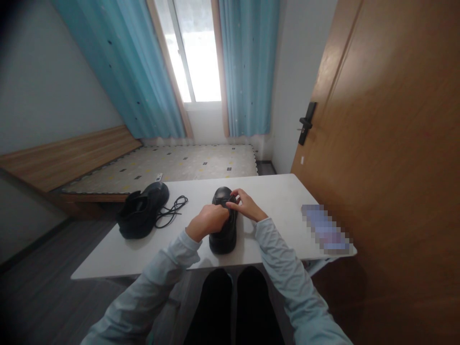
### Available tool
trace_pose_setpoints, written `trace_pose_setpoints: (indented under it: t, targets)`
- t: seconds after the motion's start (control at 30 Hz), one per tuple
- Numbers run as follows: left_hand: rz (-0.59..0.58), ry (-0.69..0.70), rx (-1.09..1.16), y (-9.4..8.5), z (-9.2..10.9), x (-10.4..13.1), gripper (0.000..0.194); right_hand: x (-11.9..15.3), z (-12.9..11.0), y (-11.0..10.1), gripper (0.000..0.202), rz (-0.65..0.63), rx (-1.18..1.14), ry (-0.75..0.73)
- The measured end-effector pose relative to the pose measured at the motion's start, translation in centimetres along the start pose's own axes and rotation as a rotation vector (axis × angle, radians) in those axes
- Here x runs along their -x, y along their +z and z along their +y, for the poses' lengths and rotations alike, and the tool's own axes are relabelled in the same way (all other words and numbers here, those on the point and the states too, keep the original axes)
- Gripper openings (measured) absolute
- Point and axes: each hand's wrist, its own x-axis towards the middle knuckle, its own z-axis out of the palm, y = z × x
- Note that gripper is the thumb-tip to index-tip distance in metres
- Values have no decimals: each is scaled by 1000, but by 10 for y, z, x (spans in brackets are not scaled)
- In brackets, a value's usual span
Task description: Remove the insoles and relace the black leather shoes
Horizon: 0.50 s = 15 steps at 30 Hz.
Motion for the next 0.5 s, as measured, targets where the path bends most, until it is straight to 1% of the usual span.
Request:
trace_pose_setpoints:
  t: [0.23, 0.5]
  targets:
    - [39, 9, 1, 2, 0, 0, 26, 0, 0, -1, 43, 6, -9, 3]
    - [15, 4, -18, 2, 2, -1, 26, 1, -1, -1, 42, 3, -18, -2]
